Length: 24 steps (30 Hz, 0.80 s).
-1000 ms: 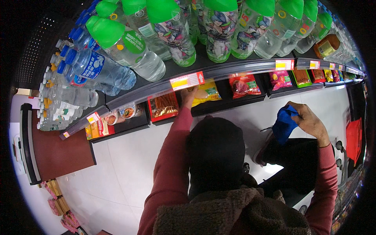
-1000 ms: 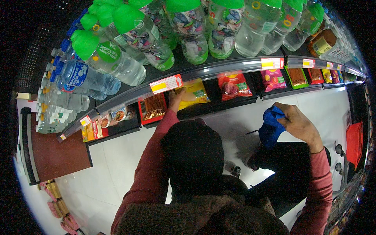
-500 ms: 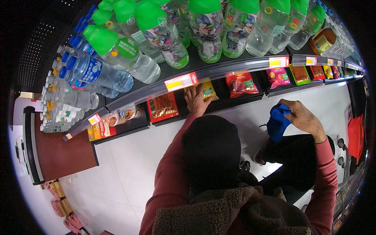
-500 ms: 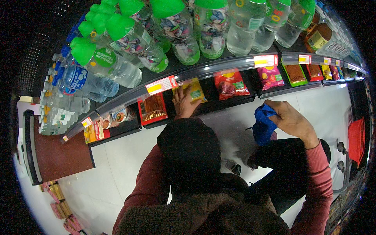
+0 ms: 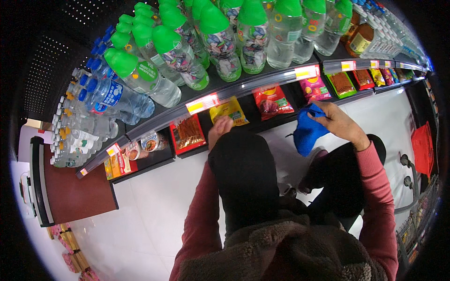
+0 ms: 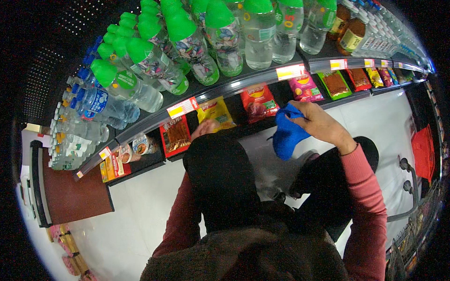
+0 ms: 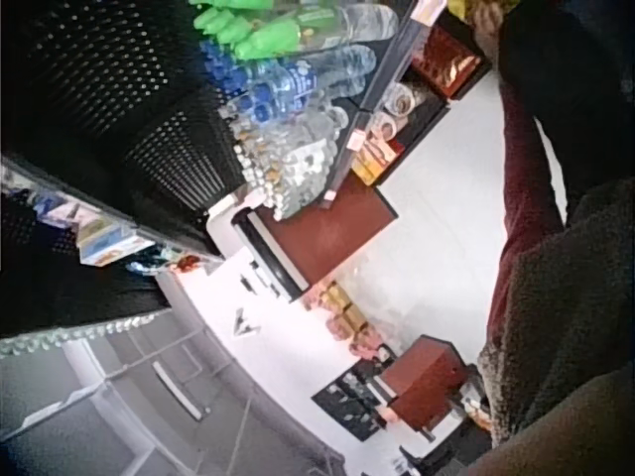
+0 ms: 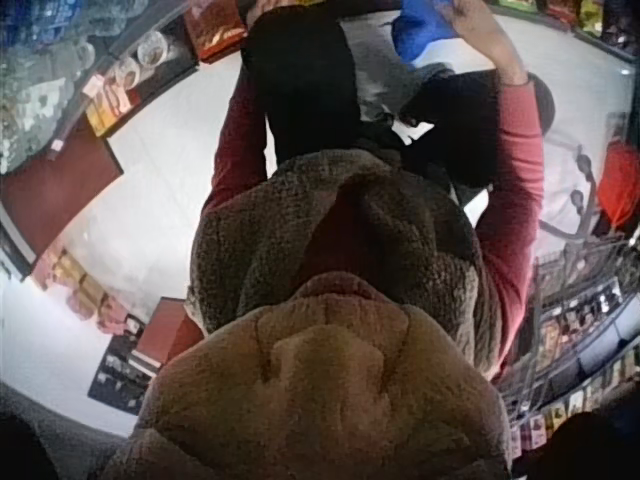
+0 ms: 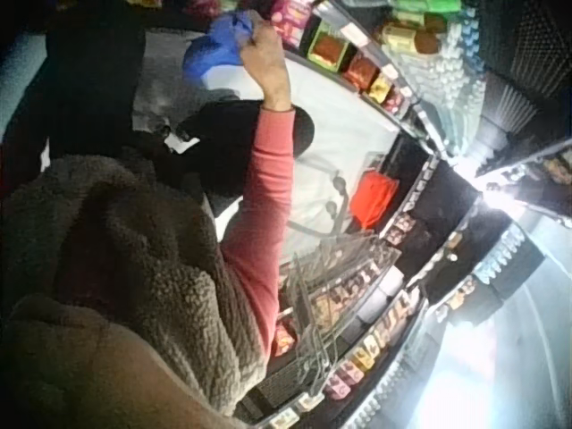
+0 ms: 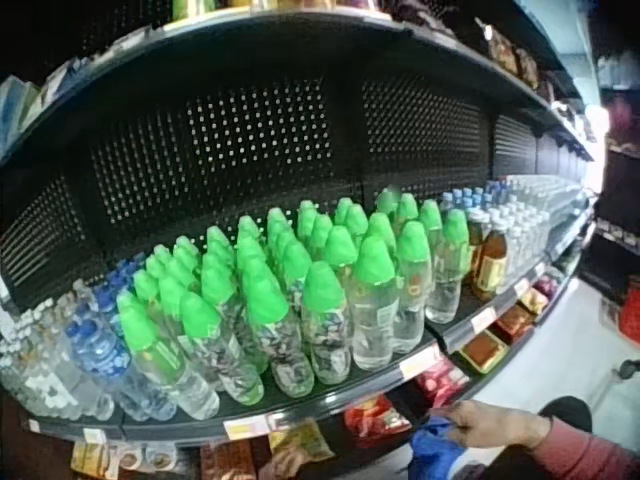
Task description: The person kneels in front of a low shelf and wipes the surface with a blue cloth. They pick up various packaged food items one by one, wipe each item, and place them back on the shelf in sequence.
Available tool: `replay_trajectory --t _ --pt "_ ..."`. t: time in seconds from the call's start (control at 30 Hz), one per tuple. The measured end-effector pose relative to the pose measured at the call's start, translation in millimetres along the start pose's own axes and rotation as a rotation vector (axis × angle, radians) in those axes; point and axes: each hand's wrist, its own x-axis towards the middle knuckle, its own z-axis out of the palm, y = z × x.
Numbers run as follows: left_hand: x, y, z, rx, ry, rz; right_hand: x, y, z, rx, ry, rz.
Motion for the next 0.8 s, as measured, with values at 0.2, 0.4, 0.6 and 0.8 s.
replay_trajectory --t 0.2,0.4,0.6,0.8 --pt "-66.3 71.2 -40.8 -0.819 -0.312 -0.263 -39.9 -4.6 24.7 0.312 0.176 0.023" --pt "-96.4 96.6 -42.7 -0.789 -0.240 -0.330 -105.5 -22.7 41.9 0.638 0.325 0.190" --pt "-112.3 102.6 -43.7 -0.734 -0.153 -0.262 -151.1 -18.8 45.1 0.991 0.443 0.209" --pt "-120.2 99.6 -42.7 -0.594 -0.085 -0.250 -168.1 -4.4 46.3 1.131 0.490 0.121"
